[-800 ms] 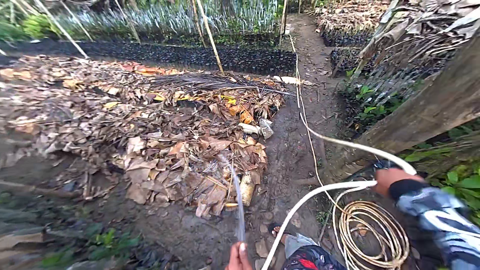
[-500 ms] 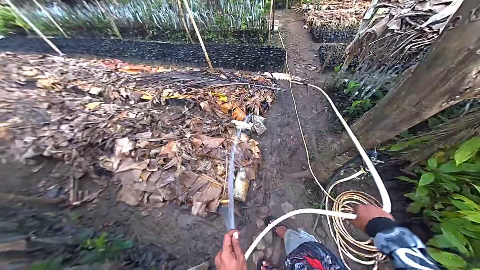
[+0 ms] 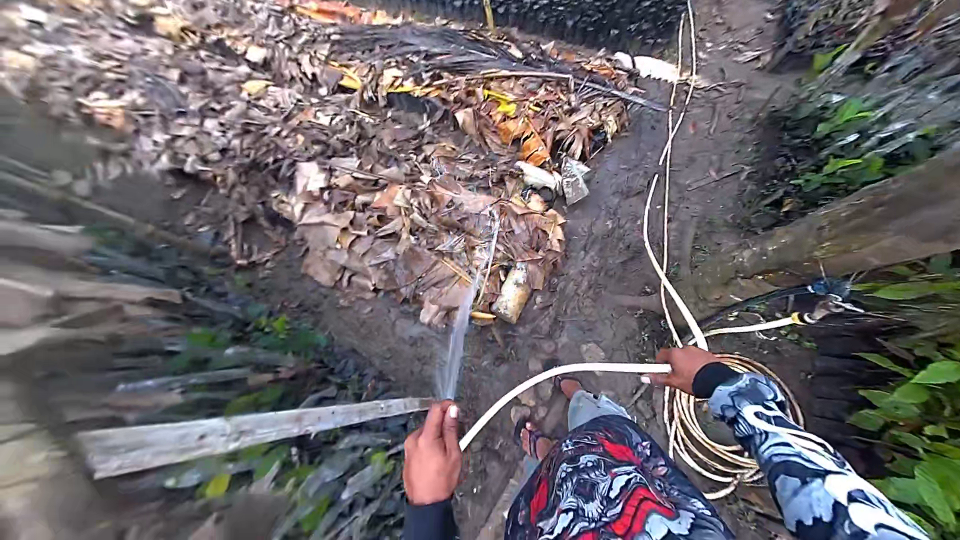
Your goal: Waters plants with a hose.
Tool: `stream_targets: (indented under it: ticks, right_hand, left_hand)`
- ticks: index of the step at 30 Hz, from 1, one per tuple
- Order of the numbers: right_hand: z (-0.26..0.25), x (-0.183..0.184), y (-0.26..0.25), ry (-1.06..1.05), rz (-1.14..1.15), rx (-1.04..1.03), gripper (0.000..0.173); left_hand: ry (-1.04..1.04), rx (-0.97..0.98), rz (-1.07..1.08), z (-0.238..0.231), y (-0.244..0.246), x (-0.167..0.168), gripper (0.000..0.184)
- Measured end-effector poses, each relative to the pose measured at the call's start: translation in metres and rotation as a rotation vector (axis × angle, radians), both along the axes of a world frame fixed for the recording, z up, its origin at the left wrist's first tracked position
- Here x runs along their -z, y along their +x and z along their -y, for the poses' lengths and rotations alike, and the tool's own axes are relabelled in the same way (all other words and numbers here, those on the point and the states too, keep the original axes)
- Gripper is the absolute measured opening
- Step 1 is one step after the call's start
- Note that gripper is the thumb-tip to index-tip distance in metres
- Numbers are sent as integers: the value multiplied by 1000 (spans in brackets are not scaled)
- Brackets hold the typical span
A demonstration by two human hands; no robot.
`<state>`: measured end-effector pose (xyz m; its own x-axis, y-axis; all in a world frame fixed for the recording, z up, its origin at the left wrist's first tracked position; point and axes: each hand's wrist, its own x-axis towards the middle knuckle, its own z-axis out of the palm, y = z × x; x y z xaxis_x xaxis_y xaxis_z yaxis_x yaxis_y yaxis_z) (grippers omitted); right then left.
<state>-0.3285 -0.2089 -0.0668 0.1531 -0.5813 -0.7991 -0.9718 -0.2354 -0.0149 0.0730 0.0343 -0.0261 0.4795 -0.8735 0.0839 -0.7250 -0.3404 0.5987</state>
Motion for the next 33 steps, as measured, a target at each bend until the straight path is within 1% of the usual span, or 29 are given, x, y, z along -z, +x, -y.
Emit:
stream_targets:
  ticks: [2,5,7,11,16,20,24,29,33]
  right_hand:
    - [-15,7,14,34,11,-28,75]
    - [-34,23,30,65,-13,-46,78]
    - [-41,30,38,81,-32,-66,79]
    - [-49,27,50,111,-54,-140,81]
    - [-51,22,60,115,-94,-229,84]
    - [-55,23,67,133,-105,-252,84]
    - [-57,27,71,117,-60,-244,85]
    - [-44,24,70,87,-45,-225,83]
    - [-26,19,63,53,-31,-180,81]
  left_hand:
    - [86,-47,0,-11,3,-2,47]
    - [264,8,-61,-29,2,-2,41]
    - [287,-13,-61,-42,3,3,40]
    - [225,-191,-25,-57,4,-3,40]
    - [213,-124,-4,-74,10,-12,43]
    - [90,-211,103,-84,22,-30,47]
    - [85,-130,99,-90,21,-37,48]
    - [-24,-248,146,-87,18,-50,48]
    - [-90,-140,110,-76,7,-49,47]
